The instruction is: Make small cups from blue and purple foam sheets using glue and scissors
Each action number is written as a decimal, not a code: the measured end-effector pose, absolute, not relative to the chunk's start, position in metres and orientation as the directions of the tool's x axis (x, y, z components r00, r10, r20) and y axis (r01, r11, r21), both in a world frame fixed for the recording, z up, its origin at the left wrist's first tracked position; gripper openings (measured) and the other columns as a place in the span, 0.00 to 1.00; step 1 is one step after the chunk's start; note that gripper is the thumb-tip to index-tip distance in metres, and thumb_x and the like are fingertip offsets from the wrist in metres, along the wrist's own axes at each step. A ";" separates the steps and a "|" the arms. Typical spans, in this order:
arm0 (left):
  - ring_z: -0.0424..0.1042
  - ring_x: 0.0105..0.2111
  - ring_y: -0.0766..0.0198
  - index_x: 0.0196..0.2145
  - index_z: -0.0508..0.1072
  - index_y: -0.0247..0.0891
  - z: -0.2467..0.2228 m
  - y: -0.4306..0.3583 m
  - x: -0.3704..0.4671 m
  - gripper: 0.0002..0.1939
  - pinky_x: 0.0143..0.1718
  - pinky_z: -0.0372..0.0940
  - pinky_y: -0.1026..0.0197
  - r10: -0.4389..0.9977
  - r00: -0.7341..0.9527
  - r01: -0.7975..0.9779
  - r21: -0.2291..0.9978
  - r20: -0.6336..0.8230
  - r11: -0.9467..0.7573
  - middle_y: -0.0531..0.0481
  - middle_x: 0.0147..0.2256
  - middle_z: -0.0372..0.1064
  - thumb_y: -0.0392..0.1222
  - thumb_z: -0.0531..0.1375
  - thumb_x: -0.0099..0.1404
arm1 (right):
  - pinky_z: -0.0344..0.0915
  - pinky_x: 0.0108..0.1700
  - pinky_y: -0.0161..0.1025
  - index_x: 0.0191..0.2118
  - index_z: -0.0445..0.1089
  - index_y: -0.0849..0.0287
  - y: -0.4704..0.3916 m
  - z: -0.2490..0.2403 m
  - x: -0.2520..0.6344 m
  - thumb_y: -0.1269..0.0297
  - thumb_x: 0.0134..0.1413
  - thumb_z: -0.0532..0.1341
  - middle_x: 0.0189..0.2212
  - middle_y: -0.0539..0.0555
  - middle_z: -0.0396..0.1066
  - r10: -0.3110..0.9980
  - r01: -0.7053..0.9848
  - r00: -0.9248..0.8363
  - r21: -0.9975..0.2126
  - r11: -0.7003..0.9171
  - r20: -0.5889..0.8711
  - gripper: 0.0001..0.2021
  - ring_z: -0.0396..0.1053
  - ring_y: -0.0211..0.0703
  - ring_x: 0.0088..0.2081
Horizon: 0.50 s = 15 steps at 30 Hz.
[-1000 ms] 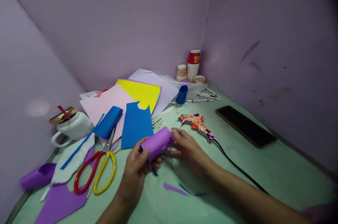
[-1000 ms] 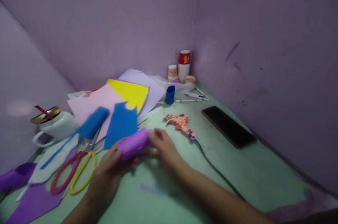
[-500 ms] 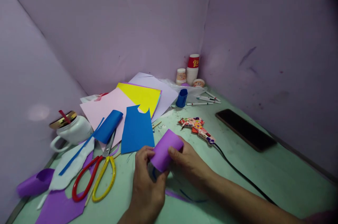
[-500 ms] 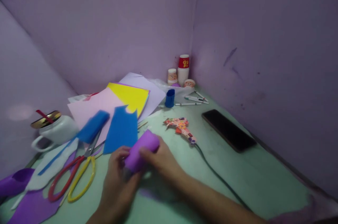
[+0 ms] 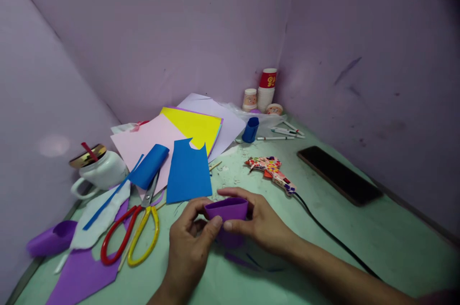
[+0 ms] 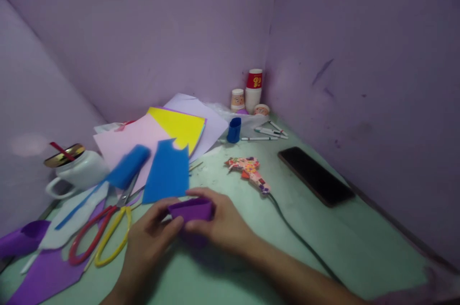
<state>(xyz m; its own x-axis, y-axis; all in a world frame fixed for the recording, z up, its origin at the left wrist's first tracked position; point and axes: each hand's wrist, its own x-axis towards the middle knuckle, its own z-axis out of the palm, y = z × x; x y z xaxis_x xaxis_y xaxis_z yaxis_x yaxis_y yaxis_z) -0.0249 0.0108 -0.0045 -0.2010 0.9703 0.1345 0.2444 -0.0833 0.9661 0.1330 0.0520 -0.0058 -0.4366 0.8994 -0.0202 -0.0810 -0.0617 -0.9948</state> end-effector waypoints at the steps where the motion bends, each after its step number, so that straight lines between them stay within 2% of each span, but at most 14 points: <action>1: 0.74 0.32 0.61 0.35 0.73 0.38 -0.005 0.011 -0.025 0.14 0.29 0.69 0.65 0.969 -0.212 0.230 0.970 0.130 -0.080 0.49 0.33 0.75 0.48 0.63 0.54 | 0.66 0.37 0.40 0.45 0.72 0.58 0.052 -0.006 0.133 0.67 0.35 0.71 0.36 0.54 0.74 0.911 -0.076 -0.410 -0.994 -0.078 -0.041 0.25 0.70 0.44 0.35; 3: 0.74 0.31 0.62 0.34 0.73 0.38 -0.005 0.011 -0.024 0.13 0.28 0.68 0.66 0.966 -0.231 0.201 0.977 0.120 -0.073 0.50 0.32 0.75 0.48 0.64 0.54 | 0.66 0.35 0.39 0.41 0.72 0.59 0.053 -0.007 0.132 0.66 0.33 0.71 0.34 0.54 0.74 0.923 -0.085 -0.379 -0.990 -0.110 -0.070 0.23 0.69 0.43 0.33; 7: 0.74 0.29 0.63 0.30 0.72 0.37 -0.001 0.010 -0.019 0.11 0.28 0.68 0.66 0.963 -0.237 0.202 0.976 0.127 -0.079 0.50 0.29 0.74 0.47 0.64 0.52 | 0.66 0.33 0.39 0.34 0.74 0.61 0.054 -0.010 0.131 0.62 0.37 0.70 0.29 0.54 0.73 0.931 -0.118 -0.360 -0.987 -0.107 -0.058 0.14 0.67 0.42 0.31; 10: 0.74 0.31 0.63 0.33 0.73 0.38 0.005 0.010 -0.021 0.12 0.30 0.68 0.66 0.963 -0.231 0.242 0.967 0.140 -0.083 0.50 0.32 0.74 0.48 0.63 0.54 | 0.65 0.30 0.37 0.32 0.75 0.62 0.056 -0.011 0.133 0.61 0.38 0.70 0.26 0.54 0.72 0.939 -0.130 -0.339 -0.986 -0.101 -0.052 0.13 0.66 0.40 0.28; 13: 0.74 0.33 0.61 0.35 0.74 0.40 0.018 0.013 -0.049 0.13 0.35 0.68 0.64 0.961 -0.216 0.412 0.909 0.171 -0.069 0.50 0.33 0.75 0.51 0.61 0.55 | 0.64 0.27 0.37 0.33 0.74 0.64 0.058 -0.012 0.136 0.56 0.37 0.71 0.25 0.53 0.71 0.938 -0.134 -0.333 -0.980 -0.146 -0.094 0.17 0.65 0.39 0.26; 15: 0.73 0.32 0.61 0.34 0.74 0.41 0.030 0.017 -0.081 0.14 0.35 0.66 0.62 0.933 -0.286 0.626 0.780 0.219 0.009 0.51 0.33 0.75 0.52 0.62 0.54 | 0.63 0.27 0.37 0.33 0.74 0.65 0.060 -0.012 0.137 0.54 0.37 0.71 0.25 0.53 0.72 0.935 -0.142 -0.334 -0.975 -0.173 -0.118 0.20 0.66 0.38 0.25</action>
